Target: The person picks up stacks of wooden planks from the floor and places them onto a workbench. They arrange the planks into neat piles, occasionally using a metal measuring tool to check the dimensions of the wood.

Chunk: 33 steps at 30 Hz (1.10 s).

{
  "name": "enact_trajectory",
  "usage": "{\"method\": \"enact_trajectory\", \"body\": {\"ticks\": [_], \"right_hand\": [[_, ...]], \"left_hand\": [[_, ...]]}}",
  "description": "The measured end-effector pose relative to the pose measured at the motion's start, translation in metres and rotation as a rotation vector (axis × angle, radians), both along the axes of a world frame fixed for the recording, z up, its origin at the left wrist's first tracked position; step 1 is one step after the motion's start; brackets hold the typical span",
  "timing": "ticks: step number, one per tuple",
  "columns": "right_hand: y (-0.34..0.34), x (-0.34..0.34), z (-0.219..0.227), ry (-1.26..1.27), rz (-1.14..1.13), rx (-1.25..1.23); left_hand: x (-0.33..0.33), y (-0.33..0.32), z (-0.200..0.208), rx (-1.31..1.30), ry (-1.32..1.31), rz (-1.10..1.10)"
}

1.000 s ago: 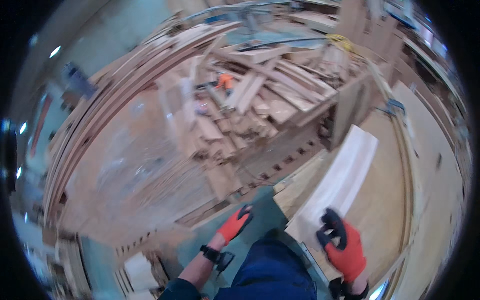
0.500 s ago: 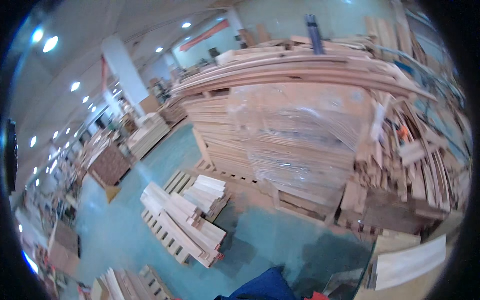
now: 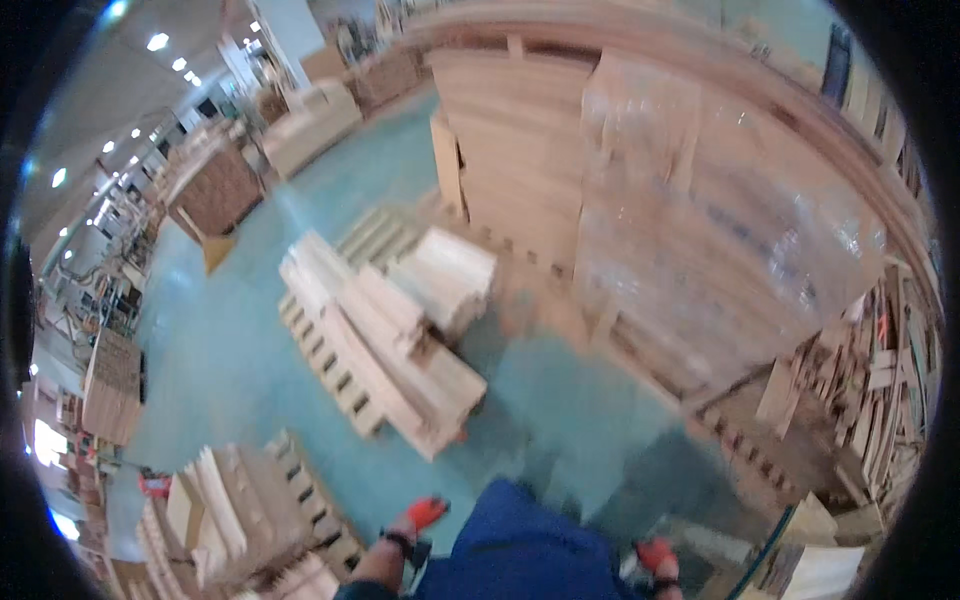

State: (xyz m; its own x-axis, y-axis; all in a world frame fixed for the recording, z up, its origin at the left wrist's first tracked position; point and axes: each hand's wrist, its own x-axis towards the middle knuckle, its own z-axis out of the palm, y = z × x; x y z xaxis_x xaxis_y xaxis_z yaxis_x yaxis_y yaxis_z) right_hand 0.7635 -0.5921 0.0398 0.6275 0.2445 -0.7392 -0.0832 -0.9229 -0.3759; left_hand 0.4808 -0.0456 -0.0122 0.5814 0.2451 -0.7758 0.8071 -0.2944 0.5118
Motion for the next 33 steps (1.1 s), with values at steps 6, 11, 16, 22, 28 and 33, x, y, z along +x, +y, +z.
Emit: {"method": "enact_trajectory", "body": {"ticks": [6,11,16,22,28,33], "right_hand": [[0.086,0.073,-0.009,-0.079,-0.152,0.024],[0.038,0.185,-0.102,0.141,-0.161,0.341],[0.113,0.312,-0.112,-0.111,0.560,-0.154],[0.247,0.498,-0.170,-0.268,1.144,-0.124],[0.518,0.562,-0.118,-0.151,0.651,0.247],[0.703,0.540,-0.035,0.197,0.522,0.490]], "left_hand": [[0.060,0.120,0.073,0.189,0.278,-0.195],[0.091,0.241,0.118,0.507,0.211,0.140],[0.143,0.232,0.162,0.561,-0.052,0.576],[0.163,0.083,0.089,0.314,0.308,0.523],[0.145,-0.002,0.059,0.125,0.362,0.869],[0.169,0.016,0.077,0.233,0.208,1.287]]}}
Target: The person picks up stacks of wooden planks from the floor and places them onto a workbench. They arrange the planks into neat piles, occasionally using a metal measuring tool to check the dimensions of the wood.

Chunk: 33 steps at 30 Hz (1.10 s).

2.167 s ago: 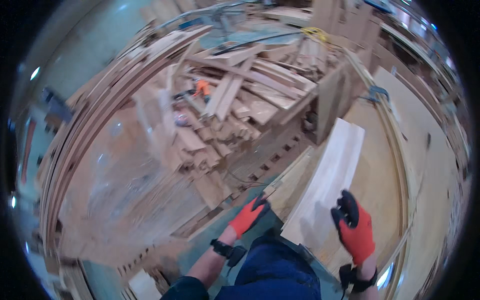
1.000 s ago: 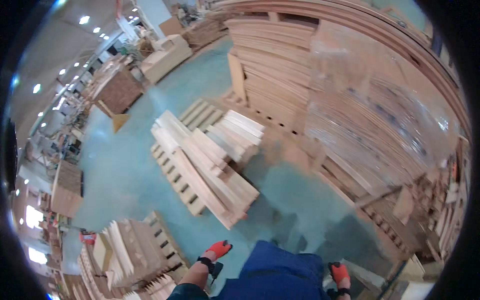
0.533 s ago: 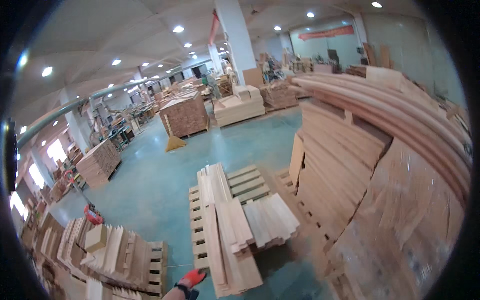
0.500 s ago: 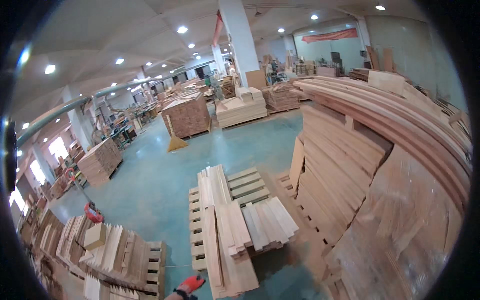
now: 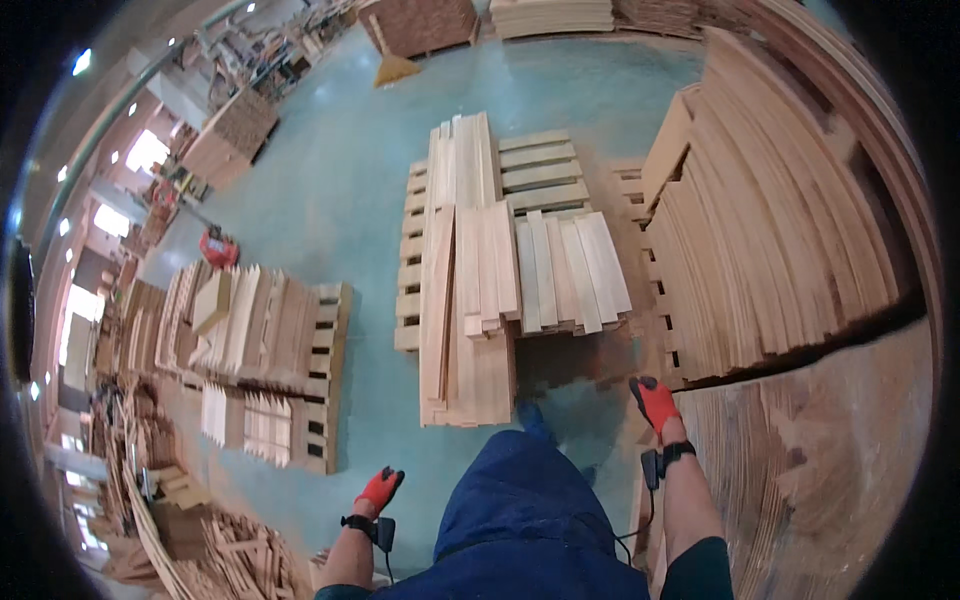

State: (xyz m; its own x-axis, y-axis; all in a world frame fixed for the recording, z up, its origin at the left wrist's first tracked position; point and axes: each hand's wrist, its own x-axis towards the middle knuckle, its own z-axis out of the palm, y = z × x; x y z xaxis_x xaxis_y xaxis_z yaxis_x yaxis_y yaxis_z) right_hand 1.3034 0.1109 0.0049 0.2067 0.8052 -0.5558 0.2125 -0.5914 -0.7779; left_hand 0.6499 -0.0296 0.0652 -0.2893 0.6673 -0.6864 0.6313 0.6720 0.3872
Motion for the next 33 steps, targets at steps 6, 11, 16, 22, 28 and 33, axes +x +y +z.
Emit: {"method": "enact_trajectory", "body": {"ticks": [6,11,16,22,28,33], "right_hand": [[0.198,-0.011,0.064,-0.052,0.260,0.012],[0.339,-0.015,0.101,0.051,0.212,0.032],[0.395,-0.091,0.007,0.477,0.052,-0.155],[0.367,-0.202,-0.184,0.671,-0.029,-0.209],[0.394,-0.267,-0.254,0.393,0.098,-0.241],[0.399,-0.233,-0.290,0.640,-0.045,-0.354]], "left_hand": [[0.007,0.103,-0.090,0.079,-0.120,0.143],[0.079,0.249,-0.126,0.130,-0.494,0.746],[0.139,0.274,-0.198,0.238,-0.565,0.599],[0.223,0.238,-0.218,0.121,-0.735,0.594],[0.179,0.264,-0.216,0.111,-0.229,-0.374],[0.102,0.172,-0.195,-0.172,-0.001,0.153]]}}
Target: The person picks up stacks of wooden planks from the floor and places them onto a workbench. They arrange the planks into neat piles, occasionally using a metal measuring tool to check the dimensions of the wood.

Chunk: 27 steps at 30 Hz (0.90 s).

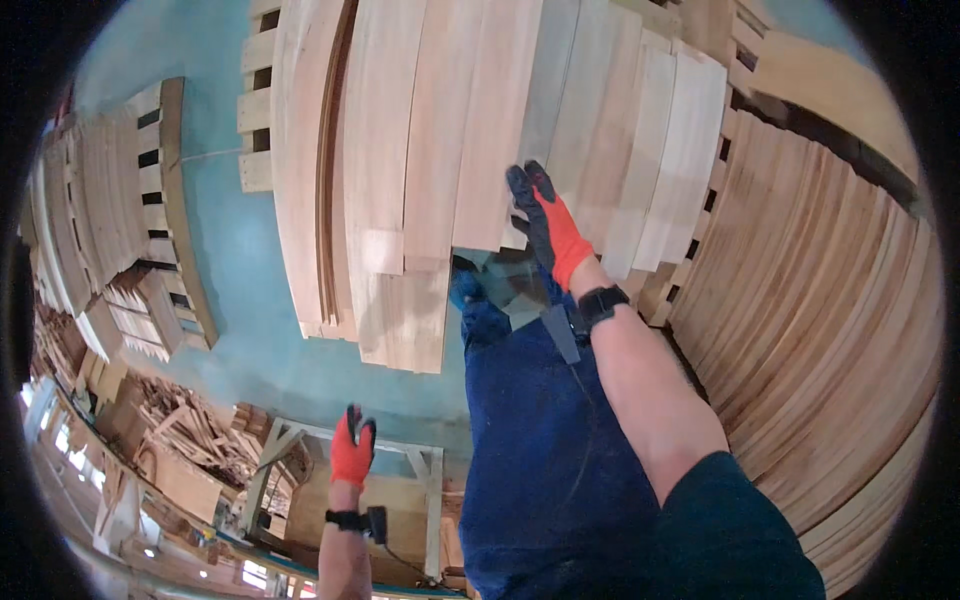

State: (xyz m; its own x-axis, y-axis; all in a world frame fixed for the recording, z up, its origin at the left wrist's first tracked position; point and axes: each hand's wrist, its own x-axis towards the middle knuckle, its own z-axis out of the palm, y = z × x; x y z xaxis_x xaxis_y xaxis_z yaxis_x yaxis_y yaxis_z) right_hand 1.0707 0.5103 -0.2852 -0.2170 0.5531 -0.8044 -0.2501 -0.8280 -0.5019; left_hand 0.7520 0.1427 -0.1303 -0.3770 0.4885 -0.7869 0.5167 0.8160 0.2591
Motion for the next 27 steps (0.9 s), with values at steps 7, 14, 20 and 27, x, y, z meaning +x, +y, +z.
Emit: {"method": "enact_trajectory", "body": {"ticks": [7,14,20,27], "right_hand": [[0.002,0.041,0.028,0.102,0.199,-0.045],[0.021,0.141,0.174,-0.203,0.590,-0.167],[0.012,0.253,0.309,-0.464,0.627,-0.277],[0.111,0.232,0.228,-0.636,0.580,0.005]], "left_hand": [[-0.056,-0.211,0.210,-0.279,0.193,0.515],[-0.102,-0.337,0.510,-0.500,0.543,0.924],[-0.210,-0.339,0.650,-0.440,0.597,1.057],[-0.257,-0.177,0.292,0.271,0.334,0.765]]}}
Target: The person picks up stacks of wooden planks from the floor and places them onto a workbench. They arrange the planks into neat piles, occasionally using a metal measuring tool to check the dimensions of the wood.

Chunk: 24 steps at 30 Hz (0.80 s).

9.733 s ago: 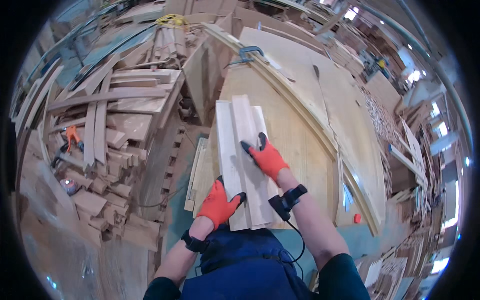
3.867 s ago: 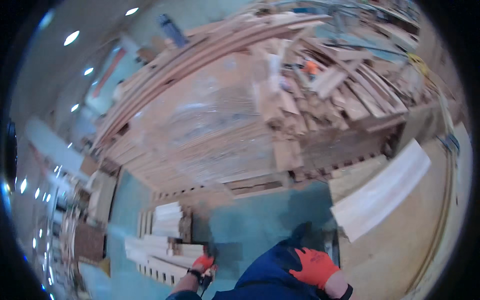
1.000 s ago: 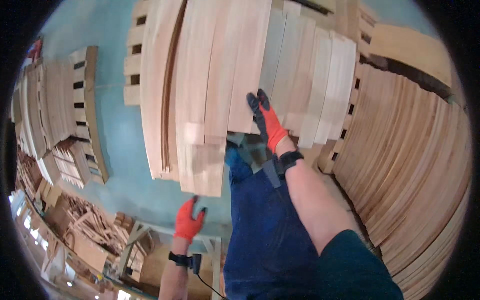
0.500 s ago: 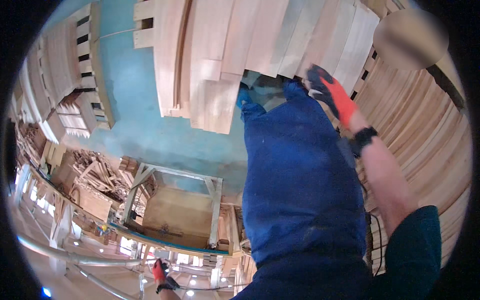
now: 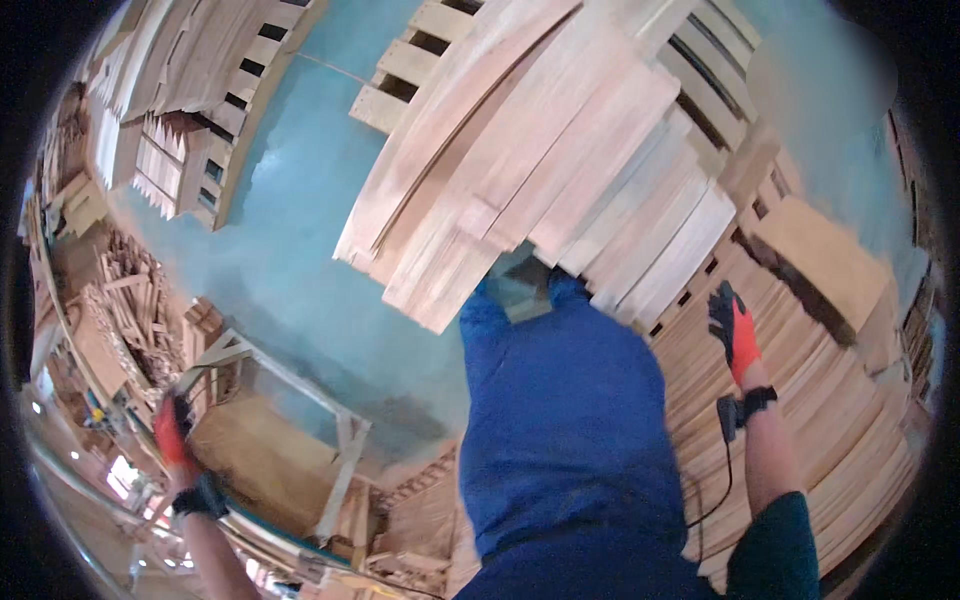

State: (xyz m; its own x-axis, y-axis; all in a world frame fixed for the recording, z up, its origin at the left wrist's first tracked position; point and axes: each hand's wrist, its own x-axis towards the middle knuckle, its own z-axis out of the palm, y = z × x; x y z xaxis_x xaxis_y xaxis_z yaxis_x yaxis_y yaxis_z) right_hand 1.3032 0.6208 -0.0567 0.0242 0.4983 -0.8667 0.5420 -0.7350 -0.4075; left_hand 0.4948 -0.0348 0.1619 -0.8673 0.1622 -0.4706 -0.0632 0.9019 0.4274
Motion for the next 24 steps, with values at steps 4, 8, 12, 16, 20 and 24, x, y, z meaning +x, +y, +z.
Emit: {"method": "enact_trajectory", "body": {"ticks": [4,8,12,16,20,24], "right_hand": [[0.125,-0.060,-0.115,0.190,-0.043,0.340],[0.235,-0.146,-0.163,0.290,0.048,0.593],[0.316,-0.202,-0.200,0.286,0.077,0.496],[0.354,-0.237,-0.231,0.355,0.027,0.237],[0.360,-0.242,-0.250,0.351,0.349,0.215],[0.360,-0.268,-0.245,0.281,0.494,0.164]], "left_hand": [[0.246,0.240,-0.221,0.357,-0.642,0.077],[0.425,0.348,-0.369,0.756,-1.025,0.713],[0.485,0.401,-0.422,0.895,-0.730,0.512],[0.504,0.418,-0.440,1.044,-0.680,0.646],[0.512,0.433,-0.419,0.829,-0.477,0.541],[0.493,0.453,-0.419,0.169,-0.182,-0.425]]}}
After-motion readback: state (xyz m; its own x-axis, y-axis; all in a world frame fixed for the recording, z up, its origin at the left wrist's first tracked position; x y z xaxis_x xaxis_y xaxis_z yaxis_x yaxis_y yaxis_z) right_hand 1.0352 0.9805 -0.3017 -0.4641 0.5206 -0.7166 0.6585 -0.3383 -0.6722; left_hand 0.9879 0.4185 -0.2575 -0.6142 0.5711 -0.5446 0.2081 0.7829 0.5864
